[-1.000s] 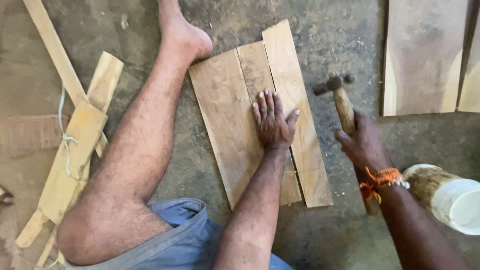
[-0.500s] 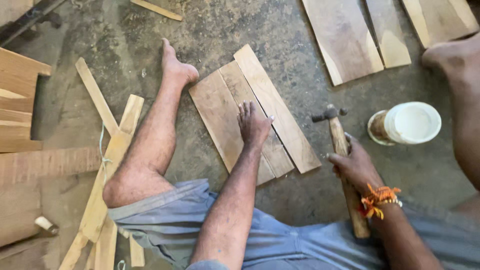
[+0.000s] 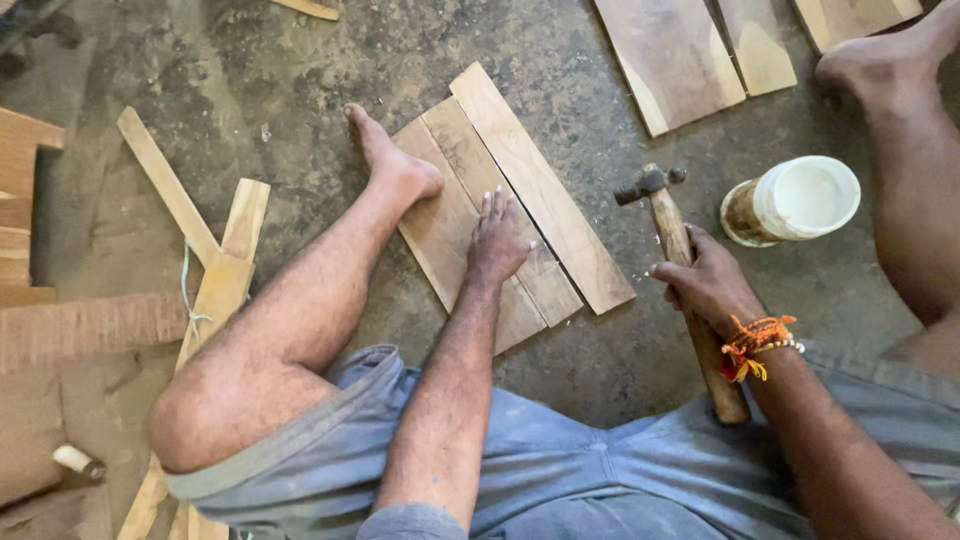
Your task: The person applies white adhesive with their finger along the thin edge of a wooden board, then aligns it against other wooden panels on the floor and hammers them together.
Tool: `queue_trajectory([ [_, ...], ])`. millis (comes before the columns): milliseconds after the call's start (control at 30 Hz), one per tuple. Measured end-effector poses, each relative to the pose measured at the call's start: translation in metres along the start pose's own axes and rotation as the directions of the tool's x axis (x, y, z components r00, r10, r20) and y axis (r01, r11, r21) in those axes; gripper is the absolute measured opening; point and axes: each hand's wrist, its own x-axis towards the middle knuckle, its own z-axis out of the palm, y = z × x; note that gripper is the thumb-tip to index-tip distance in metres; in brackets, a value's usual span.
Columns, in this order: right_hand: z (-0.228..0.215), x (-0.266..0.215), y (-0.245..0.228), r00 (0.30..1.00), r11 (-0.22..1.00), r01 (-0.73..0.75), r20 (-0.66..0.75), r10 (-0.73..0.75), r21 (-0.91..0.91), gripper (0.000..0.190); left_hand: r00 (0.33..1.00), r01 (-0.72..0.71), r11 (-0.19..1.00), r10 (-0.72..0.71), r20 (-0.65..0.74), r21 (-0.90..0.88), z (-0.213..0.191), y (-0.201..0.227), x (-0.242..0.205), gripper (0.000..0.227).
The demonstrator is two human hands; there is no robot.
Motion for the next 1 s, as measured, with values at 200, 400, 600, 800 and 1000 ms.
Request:
queue_trajectory([
  [200,0.011,0.048,0.013,0.995,0.987,-0.092,0.017,0.095,-0.134,0.067,0.955,-0.114,0.993,0.112,-0.274,0.011,0.053,-0.007,0.049,0.074],
  [400,-0.002,0.117,0.007,0.995,0.967,-0.094,-0.062,0.082,-0.237,0.072,0.869,-0.022,0.998,-0.011,-0.495,-0.06,0.077,-0.003,0.078,0.065],
  [600,0.02,0.18,0.01,0.997,0.937,0.049,-0.041,-0.067,-0.345,0.065,0.837,0.007,0.998,-0.041,-0.546,-0.064,0.069,0.002,0.081,0.063],
  [800,0.029,0.173,0.016,0.962,0.836,0.273,0.129,-0.241,-0.476,0.077,0.86,0.047,0.998,-0.064,-0.507,-0.046,0.066,0.005,0.078,0.066],
  [1000,0.02,0.176,-0.008,0.983,0.978,-0.032,-0.184,-0.006,-0.207,0.064,0.838,0.001,0.997,-0.046,-0.543,-0.083,0.064,0.005,0.076,0.07],
])
